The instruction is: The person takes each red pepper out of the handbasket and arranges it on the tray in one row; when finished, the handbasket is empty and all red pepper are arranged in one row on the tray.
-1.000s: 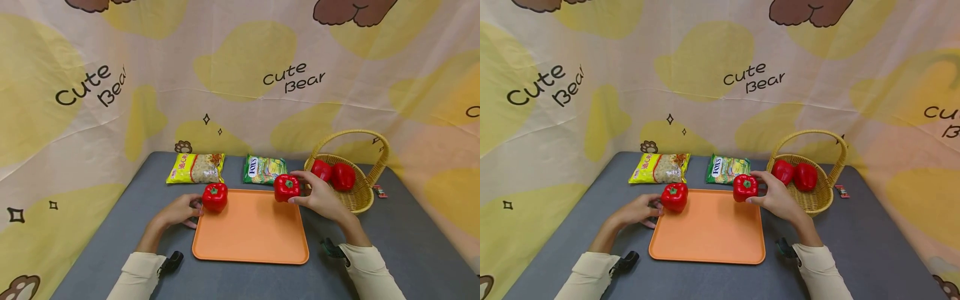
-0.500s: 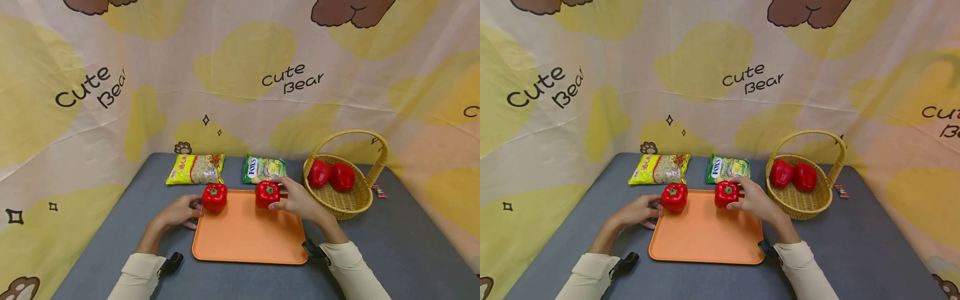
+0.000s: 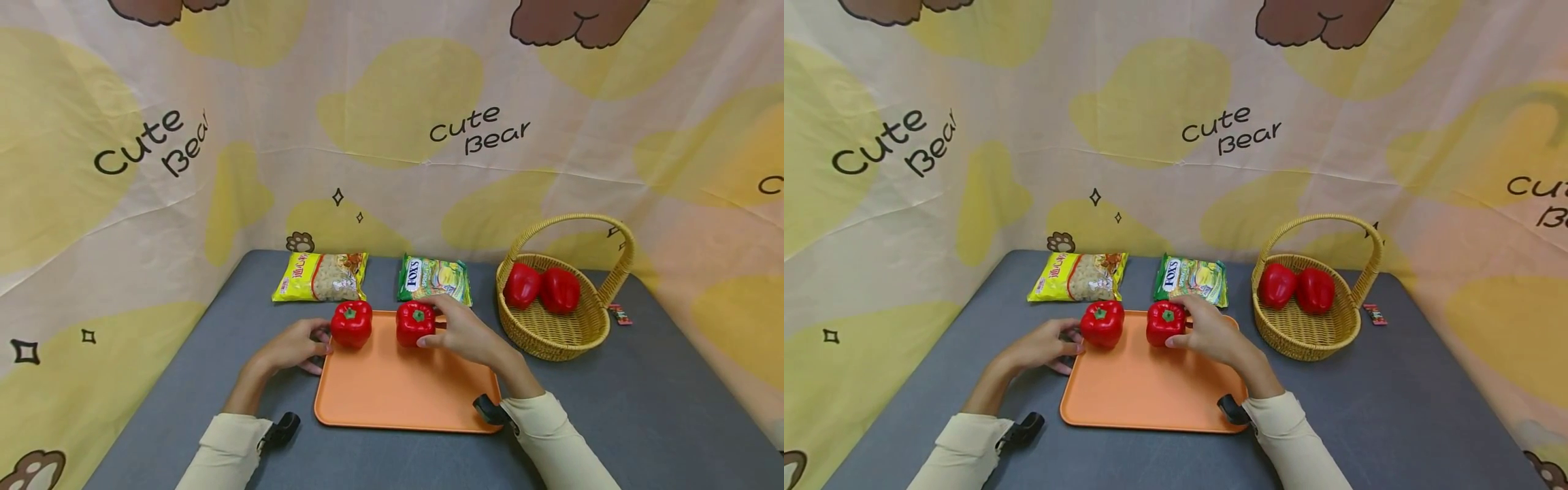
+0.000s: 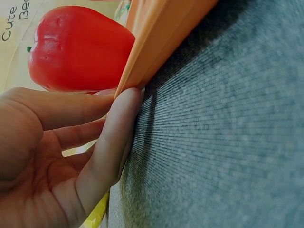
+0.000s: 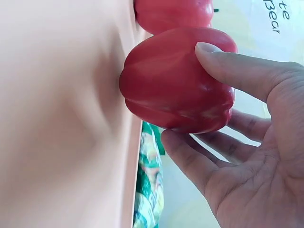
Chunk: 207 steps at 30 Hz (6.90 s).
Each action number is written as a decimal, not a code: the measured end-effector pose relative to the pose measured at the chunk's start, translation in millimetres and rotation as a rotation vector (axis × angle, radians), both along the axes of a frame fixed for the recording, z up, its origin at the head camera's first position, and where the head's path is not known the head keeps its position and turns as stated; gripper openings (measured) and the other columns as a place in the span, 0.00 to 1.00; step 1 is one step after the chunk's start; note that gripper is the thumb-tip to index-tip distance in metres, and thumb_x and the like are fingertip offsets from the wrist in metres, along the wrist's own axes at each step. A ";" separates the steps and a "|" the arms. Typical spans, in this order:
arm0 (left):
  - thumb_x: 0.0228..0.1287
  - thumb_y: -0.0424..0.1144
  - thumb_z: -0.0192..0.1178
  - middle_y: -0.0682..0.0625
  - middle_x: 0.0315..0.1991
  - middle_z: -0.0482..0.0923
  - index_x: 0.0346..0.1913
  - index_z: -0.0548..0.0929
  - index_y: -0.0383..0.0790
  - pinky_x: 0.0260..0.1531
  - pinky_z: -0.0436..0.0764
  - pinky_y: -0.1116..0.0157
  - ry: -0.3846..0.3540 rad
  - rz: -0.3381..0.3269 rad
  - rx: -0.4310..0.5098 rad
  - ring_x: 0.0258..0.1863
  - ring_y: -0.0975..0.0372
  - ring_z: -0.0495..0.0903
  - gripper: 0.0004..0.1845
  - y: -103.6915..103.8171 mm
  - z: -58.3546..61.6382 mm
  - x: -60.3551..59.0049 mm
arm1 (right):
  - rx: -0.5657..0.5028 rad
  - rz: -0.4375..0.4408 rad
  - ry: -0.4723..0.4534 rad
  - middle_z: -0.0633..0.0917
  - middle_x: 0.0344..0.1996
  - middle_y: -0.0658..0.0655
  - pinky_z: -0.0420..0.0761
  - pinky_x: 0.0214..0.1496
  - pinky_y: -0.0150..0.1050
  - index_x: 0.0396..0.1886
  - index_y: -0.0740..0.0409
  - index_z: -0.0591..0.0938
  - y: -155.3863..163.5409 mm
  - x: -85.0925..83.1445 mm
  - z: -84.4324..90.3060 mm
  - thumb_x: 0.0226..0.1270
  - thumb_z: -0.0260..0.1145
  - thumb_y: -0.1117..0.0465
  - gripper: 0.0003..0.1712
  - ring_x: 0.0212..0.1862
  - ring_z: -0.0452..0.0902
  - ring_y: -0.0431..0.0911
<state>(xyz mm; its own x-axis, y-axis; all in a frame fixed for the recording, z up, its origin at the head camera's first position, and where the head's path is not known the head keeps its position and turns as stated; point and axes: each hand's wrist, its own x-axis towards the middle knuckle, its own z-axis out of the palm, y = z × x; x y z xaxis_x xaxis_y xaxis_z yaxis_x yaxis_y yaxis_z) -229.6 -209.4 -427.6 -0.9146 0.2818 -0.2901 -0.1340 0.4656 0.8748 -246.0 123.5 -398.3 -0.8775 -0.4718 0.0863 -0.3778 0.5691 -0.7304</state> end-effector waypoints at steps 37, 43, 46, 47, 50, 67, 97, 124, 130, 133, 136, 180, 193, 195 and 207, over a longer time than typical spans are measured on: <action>0.63 0.29 0.58 0.40 0.44 0.74 0.68 0.65 0.29 0.29 0.87 0.56 0.002 -0.010 -0.021 0.37 0.55 0.78 0.30 2.4 3.7 3.0 | 0.043 0.036 -0.005 0.74 0.61 0.49 0.78 0.59 0.46 0.69 0.49 0.67 -29.6 -2.2 -7.5 0.53 0.76 0.53 0.44 0.59 0.72 0.47; 0.64 0.29 0.58 0.39 0.44 0.74 0.68 0.65 0.29 0.29 0.87 0.57 -0.002 -0.009 -0.015 0.38 0.55 0.78 0.29 1.6 1.1 1.0 | 0.034 0.045 -0.022 0.74 0.61 0.49 0.80 0.58 0.45 0.69 0.50 0.67 -30.8 -3.0 -7.8 0.55 0.76 0.53 0.43 0.59 0.73 0.47; 0.63 0.28 0.58 0.39 0.44 0.74 0.67 0.65 0.28 0.29 0.87 0.56 0.000 -0.007 -0.001 0.38 0.56 0.79 0.29 0.9 -0.1 0.4 | 0.036 0.046 -0.021 0.74 0.60 0.49 0.80 0.56 0.43 0.69 0.50 0.67 -31.9 -3.8 -7.5 0.55 0.76 0.53 0.43 0.58 0.74 0.46; 0.63 0.28 0.58 0.39 0.44 0.74 0.67 0.65 0.28 0.29 0.87 0.56 0.003 -0.008 0.004 0.37 0.56 0.79 0.29 0.8 -0.4 0.3 | 0.038 0.046 -0.019 0.74 0.60 0.48 0.81 0.56 0.43 0.69 0.50 0.67 -32.3 -4.1 -7.3 0.55 0.76 0.53 0.43 0.58 0.74 0.46; 0.63 0.28 0.58 0.39 0.43 0.74 0.67 0.65 0.27 0.28 0.87 0.56 0.010 -0.012 0.018 0.37 0.56 0.79 0.29 0.4 -0.7 0.6 | 0.043 0.047 -0.010 0.75 0.60 0.48 0.81 0.55 0.42 0.69 0.50 0.68 -33.4 -5.3 -7.0 0.55 0.76 0.53 0.42 0.58 0.74 0.46; 0.63 0.29 0.59 0.39 0.44 0.75 0.67 0.65 0.28 0.28 0.87 0.56 0.002 -0.010 0.001 0.36 0.56 0.80 0.30 1.1 0.2 1.4 | 0.021 0.039 -0.028 0.73 0.62 0.47 0.79 0.59 0.47 0.71 0.51 0.65 -26.9 -0.6 -6.5 0.54 0.76 0.50 0.47 0.61 0.71 0.47; 0.63 0.30 0.60 0.40 0.44 0.74 0.67 0.65 0.29 0.29 0.87 0.57 0.001 0.011 0.013 0.38 0.56 0.78 0.29 0.9 -2.8 1.4 | -0.015 -0.019 0.478 0.81 0.51 0.45 0.86 0.45 0.44 0.57 0.48 0.80 89.9 38.4 37.1 0.53 0.77 0.57 0.30 0.46 0.79 0.37; 0.63 0.30 0.60 0.40 0.44 0.74 0.67 0.66 0.30 0.29 0.87 0.56 0.007 0.021 0.028 0.37 0.56 0.78 0.29 0.4 -2.8 2.0 | -0.036 -0.261 0.158 0.82 0.52 0.51 0.78 0.45 0.22 0.63 0.41 0.75 176.7 -25.8 64.4 0.61 0.70 0.48 0.30 0.51 0.79 0.43; 0.63 0.30 0.60 0.40 0.44 0.74 0.66 0.67 0.30 0.29 0.87 0.56 0.008 0.028 0.017 0.38 0.56 0.78 0.28 0.4 -4.0 2.2 | 0.020 -0.255 0.078 0.80 0.57 0.59 0.80 0.51 0.36 0.67 0.47 0.71 184.0 -43.8 64.9 0.61 0.70 0.45 0.36 0.56 0.77 0.54; 0.63 0.30 0.61 0.40 0.44 0.74 0.66 0.68 0.31 0.29 0.87 0.57 0.004 0.032 0.013 0.38 0.56 0.78 0.28 1.0 -5.0 1.4 | 0.025 -0.246 0.032 0.78 0.59 0.61 0.78 0.57 0.48 0.68 0.51 0.70 186.4 -51.8 62.6 0.61 0.70 0.46 0.38 0.58 0.75 0.57; 0.63 0.30 0.60 0.40 0.44 0.74 0.66 0.68 0.30 0.30 0.87 0.56 0.005 0.029 0.022 0.38 0.55 0.78 0.28 0.7 -4.7 2.3 | 0.019 -0.228 0.006 0.77 0.61 0.63 0.76 0.59 0.51 0.69 0.54 0.69 188.0 -60.0 58.0 0.61 0.70 0.47 0.39 0.58 0.75 0.59; 0.64 0.30 0.59 0.39 0.45 0.74 0.66 0.67 0.29 0.30 0.87 0.56 0.009 0.021 0.039 0.38 0.56 0.78 0.28 0.2 -2.7 5.5 | 0.305 -0.143 0.017 0.82 0.53 0.65 0.72 0.59 0.57 0.57 0.66 0.79 189.0 -67.8 35.9 0.57 0.73 0.52 0.32 0.55 0.73 0.59; 0.63 0.30 0.60 0.39 0.45 0.74 0.65 0.67 0.28 0.30 0.87 0.55 0.007 0.006 0.057 0.38 0.56 0.78 0.28 0.2 -0.7 6.0 | 0.215 -0.087 -0.030 0.82 0.51 0.65 0.78 0.52 0.45 0.54 0.64 0.75 193.1 -62.2 32.2 0.56 0.74 0.52 0.31 0.53 0.76 0.56; 0.63 0.30 0.60 0.39 0.45 0.73 0.65 0.67 0.28 0.30 0.87 0.55 0.005 0.000 0.054 0.38 0.56 0.78 0.28 0.1 -0.5 6.0 | 0.182 -0.079 -0.054 0.80 0.52 0.66 0.78 0.51 0.43 0.54 0.64 0.74 193.8 -59.9 31.6 0.56 0.74 0.53 0.31 0.54 0.75 0.57; 0.63 0.30 0.60 0.38 0.45 0.74 0.65 0.67 0.28 0.29 0.87 0.55 0.012 0.005 0.057 0.38 0.56 0.78 0.28 -0.3 -2.4 5.8 | 0.157 -0.115 -0.083 0.74 0.60 0.69 0.76 0.59 0.59 0.67 0.63 0.66 196.7 -47.0 30.7 0.58 0.72 0.49 0.43 0.62 0.70 0.64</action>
<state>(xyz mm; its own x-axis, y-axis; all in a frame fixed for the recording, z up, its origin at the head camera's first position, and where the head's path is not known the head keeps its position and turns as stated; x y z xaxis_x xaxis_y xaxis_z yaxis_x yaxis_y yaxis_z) -223.8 -209.7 -430.0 -0.9192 0.2929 -0.2632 -0.1260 0.4145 0.9013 -293.0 320.2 -367.6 -0.9273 -0.3702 -0.0550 -0.2464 0.7145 -0.6548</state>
